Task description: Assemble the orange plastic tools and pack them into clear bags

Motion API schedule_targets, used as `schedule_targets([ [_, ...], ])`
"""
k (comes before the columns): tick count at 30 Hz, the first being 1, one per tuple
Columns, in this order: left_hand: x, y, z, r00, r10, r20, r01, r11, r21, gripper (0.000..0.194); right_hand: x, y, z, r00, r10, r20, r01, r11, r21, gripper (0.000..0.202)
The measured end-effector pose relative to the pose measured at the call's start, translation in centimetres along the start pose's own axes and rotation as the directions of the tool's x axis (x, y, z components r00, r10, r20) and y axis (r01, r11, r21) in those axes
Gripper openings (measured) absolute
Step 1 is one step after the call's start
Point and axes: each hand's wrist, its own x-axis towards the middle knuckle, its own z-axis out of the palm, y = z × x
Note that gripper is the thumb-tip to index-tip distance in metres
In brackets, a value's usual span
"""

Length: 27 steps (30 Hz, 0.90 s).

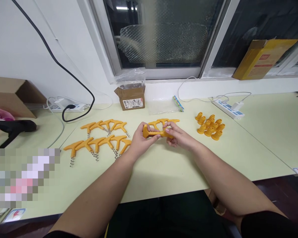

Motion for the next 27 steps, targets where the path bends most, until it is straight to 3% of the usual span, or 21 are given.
schedule_targets([
  [4, 0.7, -0.9, -0.8, 0.997, 0.012, -0.077, -0.012, 1.0, -0.001, 0.047, 0.3, 0.6, -1.2, 0.973, -0.231, 0.018, 0.231, 0.97, -0.076, 0.049],
  [7, 1.0, -1.3, -1.3, 0.998, 0.022, -0.061, -0.022, 1.0, -0.004, 0.047, 0.6, 1.0, -1.6, 0.965, -0.261, 0.0, 0.261, 0.963, -0.069, 0.04],
  [12, 1.0, -1.2, -1.5, 0.998, 0.059, -0.011, -0.059, 0.998, 0.003, 0.048, 1.0, 0.9, -1.4, 0.988, -0.155, -0.01, 0.154, 0.988, -0.014, 0.042],
  [17, 0.7, -0.8, -1.5, 0.997, 0.061, 0.045, -0.061, 0.998, 0.001, 0.051, 0.7, 0.4, -0.9, 0.999, 0.041, 0.03, -0.042, 0.998, 0.04, 0.044],
  [23, 0.2, -0.2, -1.1, 0.993, 0.065, 0.095, -0.073, 0.994, 0.083, 0.046, 0.2, -0.2, -0.3, 0.946, 0.323, 0.005, -0.323, 0.945, 0.046, 0.048],
  [25, 0.1, -0.2, -0.9, 0.994, 0.061, 0.093, -0.069, 0.994, 0.089, 0.046, 0.2, -0.2, -0.3, 0.945, 0.326, -0.009, -0.326, 0.945, 0.031, 0.05],
  [27, 0.2, -0.3, -0.9, 0.995, 0.059, 0.076, -0.065, 0.995, 0.076, 0.046, 0.2, -0.1, -0.4, 0.973, 0.229, 0.003, -0.229, 0.973, 0.016, 0.05],
])
